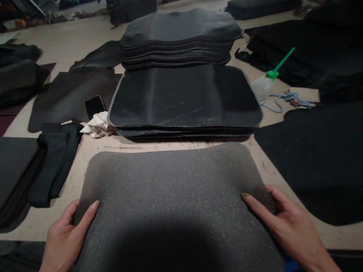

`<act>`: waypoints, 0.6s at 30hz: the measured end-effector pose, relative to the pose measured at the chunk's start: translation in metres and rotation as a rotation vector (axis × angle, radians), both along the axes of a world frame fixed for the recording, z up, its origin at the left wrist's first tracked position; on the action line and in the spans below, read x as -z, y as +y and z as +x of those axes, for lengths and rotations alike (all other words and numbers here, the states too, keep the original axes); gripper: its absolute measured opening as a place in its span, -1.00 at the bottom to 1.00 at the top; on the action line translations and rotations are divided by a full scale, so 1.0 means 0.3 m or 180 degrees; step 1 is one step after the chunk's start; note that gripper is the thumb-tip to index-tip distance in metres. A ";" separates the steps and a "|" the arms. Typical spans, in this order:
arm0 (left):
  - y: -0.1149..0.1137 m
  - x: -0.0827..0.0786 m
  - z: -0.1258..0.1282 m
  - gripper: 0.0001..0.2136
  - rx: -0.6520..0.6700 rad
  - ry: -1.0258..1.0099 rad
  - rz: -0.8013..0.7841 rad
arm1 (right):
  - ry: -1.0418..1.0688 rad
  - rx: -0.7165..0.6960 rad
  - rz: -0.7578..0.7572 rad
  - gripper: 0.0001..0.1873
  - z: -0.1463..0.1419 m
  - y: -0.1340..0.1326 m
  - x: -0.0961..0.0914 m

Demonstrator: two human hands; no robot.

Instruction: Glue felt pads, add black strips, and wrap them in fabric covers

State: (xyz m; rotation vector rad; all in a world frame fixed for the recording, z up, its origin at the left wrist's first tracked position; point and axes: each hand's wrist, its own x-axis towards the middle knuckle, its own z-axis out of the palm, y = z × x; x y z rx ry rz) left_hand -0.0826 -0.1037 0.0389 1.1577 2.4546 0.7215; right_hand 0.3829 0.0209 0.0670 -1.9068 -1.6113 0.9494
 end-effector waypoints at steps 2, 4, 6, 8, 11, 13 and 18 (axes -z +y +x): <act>0.009 -0.007 0.012 -0.47 0.0016 -0.0034 -0.0118 | -0.0097 -0.0047 0.0045 -0.51 0.002 -0.001 0.011; 0.014 -0.012 0.025 -0.49 0.0221 -0.0038 -0.0219 | -0.0258 -0.0088 0.0169 -0.43 0.002 -0.004 0.022; 0.016 -0.014 0.038 -0.50 0.0363 0.0148 -0.0274 | -0.0576 -0.0147 0.0279 -0.27 0.000 -0.007 0.029; 0.015 -0.015 0.050 -0.50 0.0413 0.0442 -0.0277 | -0.0996 -0.0315 0.0516 -0.08 -0.005 -0.009 0.027; 0.018 -0.018 0.061 -0.49 0.0436 0.0808 -0.0367 | -0.1565 -0.0741 0.1346 -0.02 -0.013 -0.007 0.014; 0.025 -0.015 0.054 -0.42 0.0451 0.0960 -0.0364 | -0.1729 -0.1089 0.1862 -0.19 -0.017 -0.005 0.007; 0.028 0.001 0.009 -0.25 0.0734 0.1260 0.0416 | -0.1441 -0.2325 0.2091 -0.54 -0.015 -0.014 0.040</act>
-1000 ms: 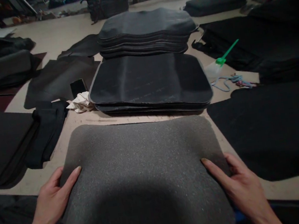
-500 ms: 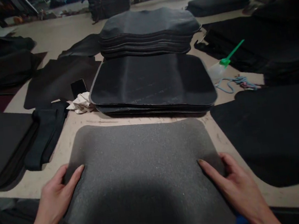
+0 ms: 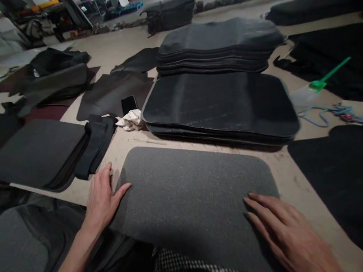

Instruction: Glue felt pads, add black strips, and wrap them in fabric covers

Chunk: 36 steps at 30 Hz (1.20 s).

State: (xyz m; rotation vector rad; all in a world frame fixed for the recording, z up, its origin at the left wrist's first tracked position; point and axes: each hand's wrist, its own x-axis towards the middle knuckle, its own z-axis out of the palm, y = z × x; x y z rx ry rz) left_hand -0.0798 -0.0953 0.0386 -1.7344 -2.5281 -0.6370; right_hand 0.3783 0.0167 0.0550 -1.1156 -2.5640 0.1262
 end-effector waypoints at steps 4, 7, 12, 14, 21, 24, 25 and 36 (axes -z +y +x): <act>-0.032 -0.049 0.035 -0.41 0.0315 0.0061 0.0179 | -0.0080 0.0082 -0.0274 -0.56 0.004 -0.015 0.028; -0.042 -0.102 0.091 -0.40 0.1197 -0.0005 -0.0257 | -0.0120 0.0117 -0.0343 -0.55 0.003 -0.017 0.026; -0.010 -0.089 0.133 -0.31 0.2174 0.0227 -0.0860 | -0.0257 -0.0020 -0.0267 -0.55 -0.009 -0.016 0.017; 0.000 -0.055 0.146 -0.28 0.2365 0.0393 -0.0939 | -0.0301 0.0003 -0.0212 -0.56 -0.013 -0.022 0.014; 0.035 0.017 0.236 -0.29 0.2351 0.0692 -0.0740 | -0.0391 0.0138 -0.0163 -0.59 0.024 0.015 0.001; 0.065 0.023 0.295 -0.32 0.2313 0.0695 -0.0612 | -0.0406 0.0213 -0.0166 -0.62 0.072 0.060 -0.016; 0.073 0.024 0.314 -0.33 0.2308 0.0694 -0.0578 | -0.0429 0.0300 -0.0148 -0.63 0.085 0.068 -0.026; 0.175 -0.003 0.423 -0.39 0.2372 0.0953 -0.0281 | -0.0212 0.0128 0.0057 -0.36 -0.227 -0.108 -0.039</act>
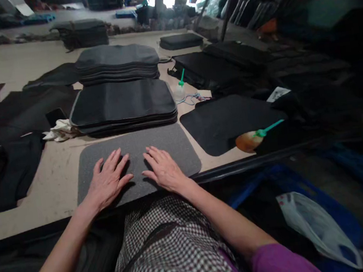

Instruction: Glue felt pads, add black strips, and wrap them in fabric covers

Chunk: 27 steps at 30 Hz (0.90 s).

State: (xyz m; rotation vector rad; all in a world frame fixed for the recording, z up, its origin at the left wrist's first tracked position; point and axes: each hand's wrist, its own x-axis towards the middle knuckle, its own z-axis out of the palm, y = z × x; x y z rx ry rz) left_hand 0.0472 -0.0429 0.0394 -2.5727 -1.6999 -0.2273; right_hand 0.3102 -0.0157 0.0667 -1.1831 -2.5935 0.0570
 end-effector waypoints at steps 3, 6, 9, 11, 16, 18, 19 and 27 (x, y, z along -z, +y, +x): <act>0.026 0.020 0.032 -0.38 0.0002 0.0125 -0.0057 | -0.0015 -0.0002 -0.0058 -0.27 -0.034 0.000 0.043; 0.021 0.043 0.043 -0.38 -0.0057 0.0151 -0.0085 | -0.0056 0.0069 -0.0129 -0.23 0.022 0.007 0.069; 0.005 0.048 0.040 -0.38 -0.0085 0.0162 -0.0082 | -0.0082 0.0184 -0.0140 -0.22 0.130 -0.010 0.065; -0.002 0.049 0.036 -0.38 -0.0090 0.0194 -0.0085 | -0.0103 0.0295 -0.0137 -0.22 0.219 -0.039 0.053; 0.002 0.078 0.024 -0.36 -0.0066 0.0212 0.0008 | 0.0356 0.0722 0.0174 -0.61 0.495 -0.127 0.038; 0.006 0.095 0.019 -0.35 -0.0042 0.0203 0.0062 | 0.1097 0.1402 0.0540 -0.77 0.621 -0.134 0.042; 0.007 0.101 0.017 -0.34 -0.0029 0.0203 0.0082 | 0.1554 0.1867 0.0745 -0.79 0.684 -0.126 0.046; 0.007 0.098 0.020 -0.34 -0.0011 0.0194 0.0099 | 0.2328 0.3442 0.0690 -0.06 0.998 0.057 0.076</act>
